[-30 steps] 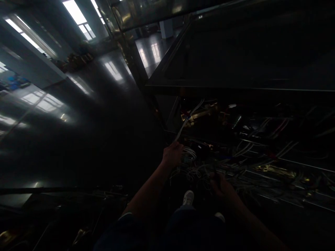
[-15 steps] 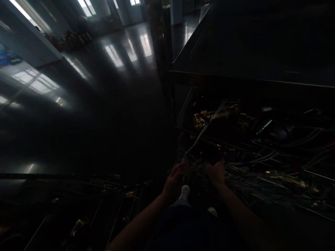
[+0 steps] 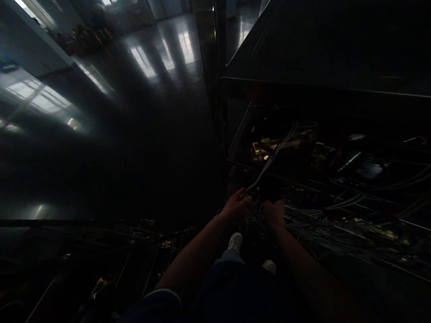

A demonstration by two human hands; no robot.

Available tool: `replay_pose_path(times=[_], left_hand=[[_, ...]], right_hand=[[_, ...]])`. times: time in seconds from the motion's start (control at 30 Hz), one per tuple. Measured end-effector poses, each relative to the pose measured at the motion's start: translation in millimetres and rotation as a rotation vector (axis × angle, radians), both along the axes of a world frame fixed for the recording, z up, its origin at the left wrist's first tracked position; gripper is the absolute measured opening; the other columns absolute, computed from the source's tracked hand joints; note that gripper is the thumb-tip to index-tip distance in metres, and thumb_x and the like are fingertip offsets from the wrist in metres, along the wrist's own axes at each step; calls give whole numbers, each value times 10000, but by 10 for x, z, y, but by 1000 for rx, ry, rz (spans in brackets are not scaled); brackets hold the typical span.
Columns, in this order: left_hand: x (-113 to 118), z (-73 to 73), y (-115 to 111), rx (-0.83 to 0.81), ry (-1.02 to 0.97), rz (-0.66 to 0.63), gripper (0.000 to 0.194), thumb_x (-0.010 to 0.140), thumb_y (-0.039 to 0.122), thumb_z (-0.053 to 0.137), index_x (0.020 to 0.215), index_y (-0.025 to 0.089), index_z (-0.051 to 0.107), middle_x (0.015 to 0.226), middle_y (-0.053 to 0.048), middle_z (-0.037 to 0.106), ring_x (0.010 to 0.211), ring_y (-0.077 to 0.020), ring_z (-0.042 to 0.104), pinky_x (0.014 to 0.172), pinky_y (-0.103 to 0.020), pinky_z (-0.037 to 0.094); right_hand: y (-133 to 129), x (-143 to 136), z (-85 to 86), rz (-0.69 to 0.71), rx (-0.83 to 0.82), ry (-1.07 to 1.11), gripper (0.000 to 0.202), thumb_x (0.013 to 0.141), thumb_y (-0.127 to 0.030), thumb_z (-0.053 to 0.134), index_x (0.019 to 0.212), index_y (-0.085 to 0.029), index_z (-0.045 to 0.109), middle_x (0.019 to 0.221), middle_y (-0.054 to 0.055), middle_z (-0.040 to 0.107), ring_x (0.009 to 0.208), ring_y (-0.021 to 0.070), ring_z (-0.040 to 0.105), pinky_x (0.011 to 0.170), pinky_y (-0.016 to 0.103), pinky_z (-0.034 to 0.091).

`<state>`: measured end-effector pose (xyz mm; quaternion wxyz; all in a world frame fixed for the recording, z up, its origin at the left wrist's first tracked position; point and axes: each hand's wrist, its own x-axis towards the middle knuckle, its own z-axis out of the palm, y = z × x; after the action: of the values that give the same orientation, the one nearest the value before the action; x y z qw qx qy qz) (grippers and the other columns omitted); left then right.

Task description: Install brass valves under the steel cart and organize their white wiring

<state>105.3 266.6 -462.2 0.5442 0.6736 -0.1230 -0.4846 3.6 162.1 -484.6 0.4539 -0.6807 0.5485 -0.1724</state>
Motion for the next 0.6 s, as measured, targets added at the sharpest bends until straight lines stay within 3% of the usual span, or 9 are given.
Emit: replay_pose_path(times=[0.1, 0.23, 0.33, 0.4, 0.47, 0.6], left_hand=[[145, -23, -2, 19, -125, -116, 386, 890, 230, 358, 1226, 143, 526, 928, -56, 653, 806, -141, 606, 756, -277, 492], [298, 14, -2, 227, -709, -435, 364, 795, 157, 495, 1145, 195, 590, 1005, -63, 625, 942, -192, 576, 843, -308, 457], [373, 110, 46, 286, -1010, -542, 238, 768, 200, 561, 990, 196, 648, 1137, -90, 569, 1079, -240, 508, 898, -346, 430], [418, 187, 119, 268, -1001, -591, 186, 733, 212, 611, 911, 187, 659, 1107, -80, 591, 1070, -233, 512, 902, -344, 429], [452, 256, 216, 245, -877, -599, 188, 713, 223, 635, 891, 170, 658, 969, -55, 644, 931, -194, 575, 822, -307, 464], [440, 394, 396, 115, -506, -401, 223, 691, 251, 665, 880, 132, 663, 793, -29, 673, 707, -138, 603, 664, -250, 472]], right_hand=[[-68, 68, 13, -2, 10, 1, 599, 638, -236, 449, 1207, -48, 458, 1145, 202, 572, 1073, 304, 533, 906, 367, 422], [-135, 39, 59, 24, 32, -14, 538, 616, -240, 481, 1133, -95, 515, 1053, 171, 615, 1000, 297, 563, 875, 348, 438], [-135, -19, 100, 47, 50, -45, 496, 611, -255, 494, 1086, -121, 536, 1009, 149, 627, 958, 288, 575, 854, 355, 449], [-112, -56, 122, 61, 63, -71, 491, 612, -278, 505, 1077, -121, 531, 1021, 146, 619, 964, 286, 569, 860, 372, 447], [-77, -88, 137, 77, 76, -105, 502, 620, -317, 522, 1082, -118, 516, 1056, 148, 602, 984, 281, 557, 875, 387, 440], [-11, -138, 162, 127, 118, -179, 461, 646, -385, 532, 1033, -135, 509, 1026, 130, 603, 937, 252, 566, 842, 375, 456]])
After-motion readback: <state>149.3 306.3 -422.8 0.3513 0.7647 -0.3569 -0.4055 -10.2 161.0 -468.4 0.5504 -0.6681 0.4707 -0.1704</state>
